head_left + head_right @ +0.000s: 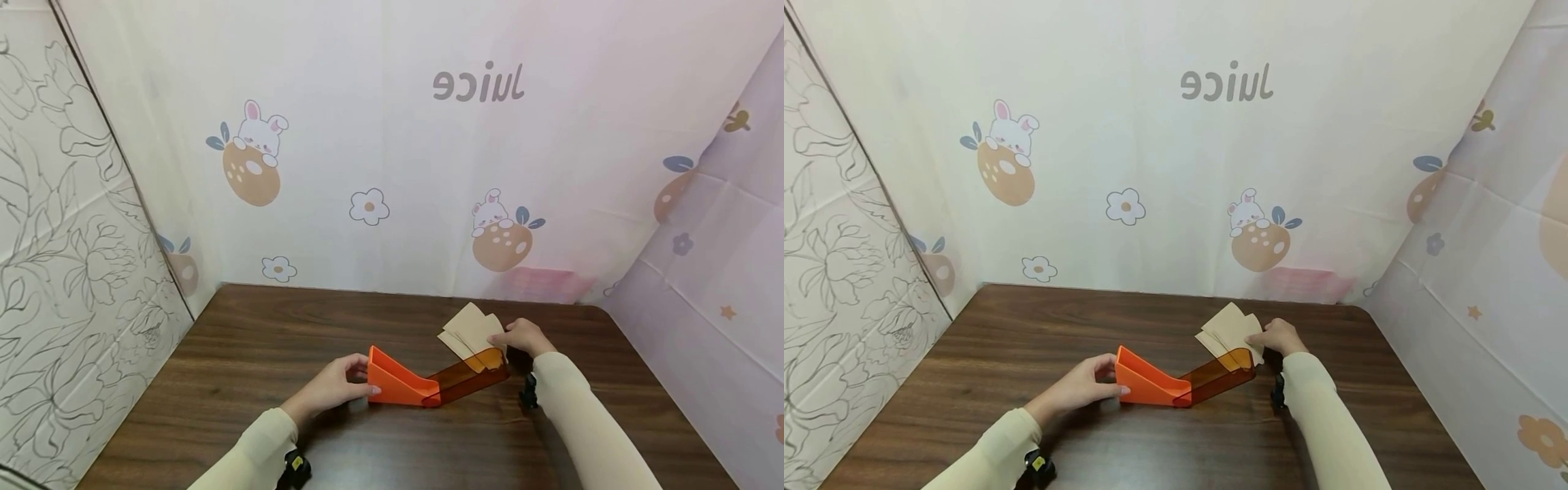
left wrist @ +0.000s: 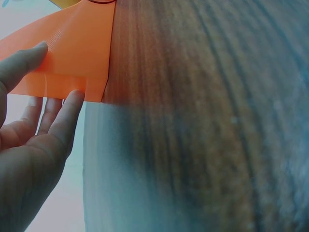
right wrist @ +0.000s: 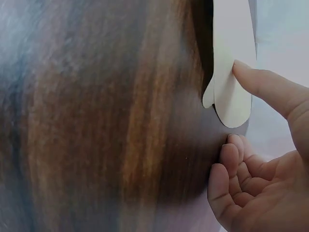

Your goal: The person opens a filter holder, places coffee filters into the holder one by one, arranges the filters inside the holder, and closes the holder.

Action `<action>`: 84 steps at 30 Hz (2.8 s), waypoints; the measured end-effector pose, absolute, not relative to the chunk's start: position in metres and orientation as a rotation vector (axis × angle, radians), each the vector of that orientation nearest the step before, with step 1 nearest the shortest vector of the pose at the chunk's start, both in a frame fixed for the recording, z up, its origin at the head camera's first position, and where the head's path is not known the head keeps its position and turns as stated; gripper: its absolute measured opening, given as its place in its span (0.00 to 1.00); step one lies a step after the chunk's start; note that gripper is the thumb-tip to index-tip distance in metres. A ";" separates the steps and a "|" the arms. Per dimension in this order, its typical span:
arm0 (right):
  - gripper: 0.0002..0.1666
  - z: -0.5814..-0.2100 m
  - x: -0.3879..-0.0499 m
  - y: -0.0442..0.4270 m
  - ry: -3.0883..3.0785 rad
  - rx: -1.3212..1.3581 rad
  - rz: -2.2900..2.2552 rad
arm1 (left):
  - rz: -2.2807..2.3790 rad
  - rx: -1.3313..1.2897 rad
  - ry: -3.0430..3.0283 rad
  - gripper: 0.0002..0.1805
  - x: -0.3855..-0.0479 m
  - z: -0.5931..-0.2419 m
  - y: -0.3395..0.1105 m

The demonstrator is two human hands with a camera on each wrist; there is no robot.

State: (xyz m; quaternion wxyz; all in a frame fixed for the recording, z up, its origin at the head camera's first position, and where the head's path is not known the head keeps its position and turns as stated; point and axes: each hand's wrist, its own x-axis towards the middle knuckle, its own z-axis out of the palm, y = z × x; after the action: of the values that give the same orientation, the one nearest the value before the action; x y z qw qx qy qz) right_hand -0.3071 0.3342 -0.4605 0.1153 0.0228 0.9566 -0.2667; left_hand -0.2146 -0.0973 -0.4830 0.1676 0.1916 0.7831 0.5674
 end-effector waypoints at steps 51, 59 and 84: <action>0.21 -0.463 -0.308 0.332 2.718 0.082 -0.968 | 1.627 0.546 2.228 0.22 -0.214 -0.483 -0.097; 0.29 -0.470 -0.311 0.338 2.646 0.044 -1.107 | 1.622 0.551 2.223 0.23 -0.215 -0.485 -0.097; 0.17 -0.468 -0.306 0.342 2.620 0.032 -1.184 | 1.619 0.537 2.228 0.23 -0.215 -0.484 -0.098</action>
State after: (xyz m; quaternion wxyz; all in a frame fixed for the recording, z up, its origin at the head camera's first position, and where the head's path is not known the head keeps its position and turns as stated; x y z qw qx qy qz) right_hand -0.3059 0.3422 -0.4684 0.1329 0.0111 0.9032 -0.4081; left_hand -0.2145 -0.0982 -0.4840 0.1669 0.1888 0.7830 0.5687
